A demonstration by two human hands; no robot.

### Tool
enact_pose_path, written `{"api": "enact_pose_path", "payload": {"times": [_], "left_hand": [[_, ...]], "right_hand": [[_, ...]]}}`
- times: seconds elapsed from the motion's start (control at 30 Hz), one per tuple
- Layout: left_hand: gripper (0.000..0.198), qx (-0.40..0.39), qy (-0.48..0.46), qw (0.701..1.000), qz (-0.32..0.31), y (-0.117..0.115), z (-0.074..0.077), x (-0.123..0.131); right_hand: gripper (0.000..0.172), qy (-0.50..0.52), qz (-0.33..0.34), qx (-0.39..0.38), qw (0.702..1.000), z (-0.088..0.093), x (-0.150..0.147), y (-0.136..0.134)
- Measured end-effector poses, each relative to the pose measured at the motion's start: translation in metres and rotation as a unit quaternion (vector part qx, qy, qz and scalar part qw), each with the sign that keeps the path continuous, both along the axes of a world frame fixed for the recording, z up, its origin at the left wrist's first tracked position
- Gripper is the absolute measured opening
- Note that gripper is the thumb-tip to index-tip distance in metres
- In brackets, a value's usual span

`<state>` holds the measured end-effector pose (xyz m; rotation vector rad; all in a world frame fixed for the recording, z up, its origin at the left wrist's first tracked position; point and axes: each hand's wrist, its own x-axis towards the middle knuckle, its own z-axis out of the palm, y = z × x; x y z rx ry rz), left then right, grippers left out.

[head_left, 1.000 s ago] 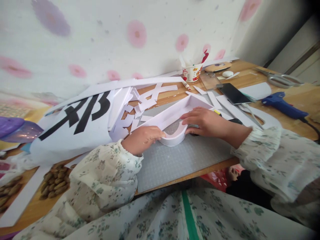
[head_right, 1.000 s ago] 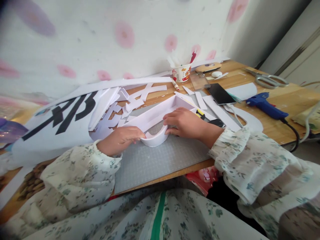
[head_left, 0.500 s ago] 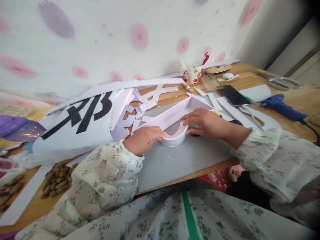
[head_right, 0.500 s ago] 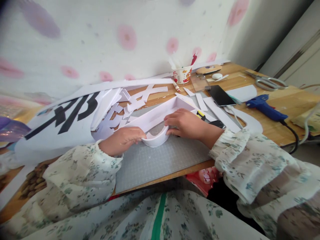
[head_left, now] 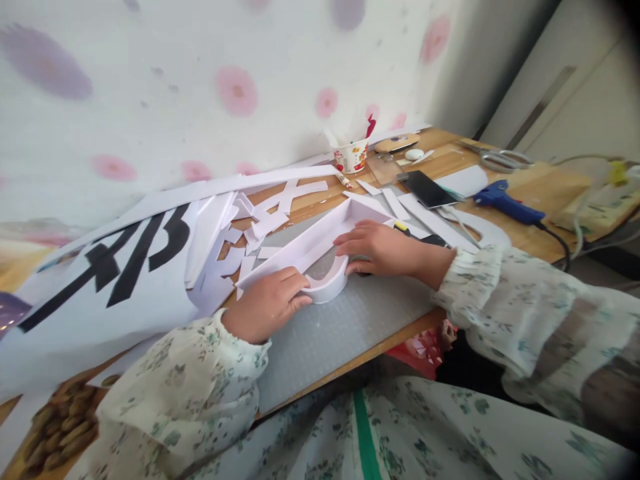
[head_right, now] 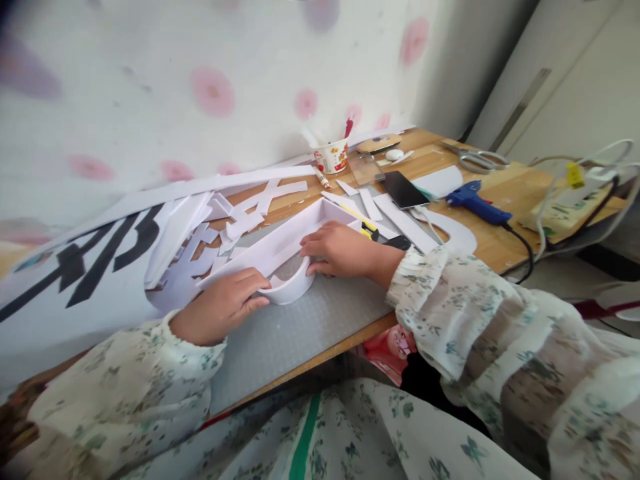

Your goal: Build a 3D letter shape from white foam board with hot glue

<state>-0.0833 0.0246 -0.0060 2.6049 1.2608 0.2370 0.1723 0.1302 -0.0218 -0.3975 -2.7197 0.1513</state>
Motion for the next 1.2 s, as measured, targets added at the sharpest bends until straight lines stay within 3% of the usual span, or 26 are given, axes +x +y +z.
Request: {"api": "enact_pose_path", "payload": {"times": [0.4, 0.8, 1.03, 1.2], "left_hand": [[0.035, -0.013, -0.029, 0.999, 0.008, 0.003, -0.004, -0.001], [0.035, -0.002, -0.022, 1.0, 0.019, 0.001, -0.002, 0.0], [0.033, 0.011, -0.02, 1.0, 0.016, 0.001, -0.003, 0.0], [0.033, 0.004, -0.02, 1.0, 0.022, 0.001, -0.004, 0.0]], "right_hand": [[0.031, -0.015, -0.031, -0.135, 0.99, 0.012, -0.001, 0.007], [0.025, -0.006, -0.041, -0.139, 0.989, 0.014, 0.0, 0.006], [0.042, -0.014, -0.079, -0.146, 0.986, 0.012, 0.001, 0.006], [0.055, -0.007, -0.063, -0.148, 0.987, 0.009, 0.002, 0.007]]}}
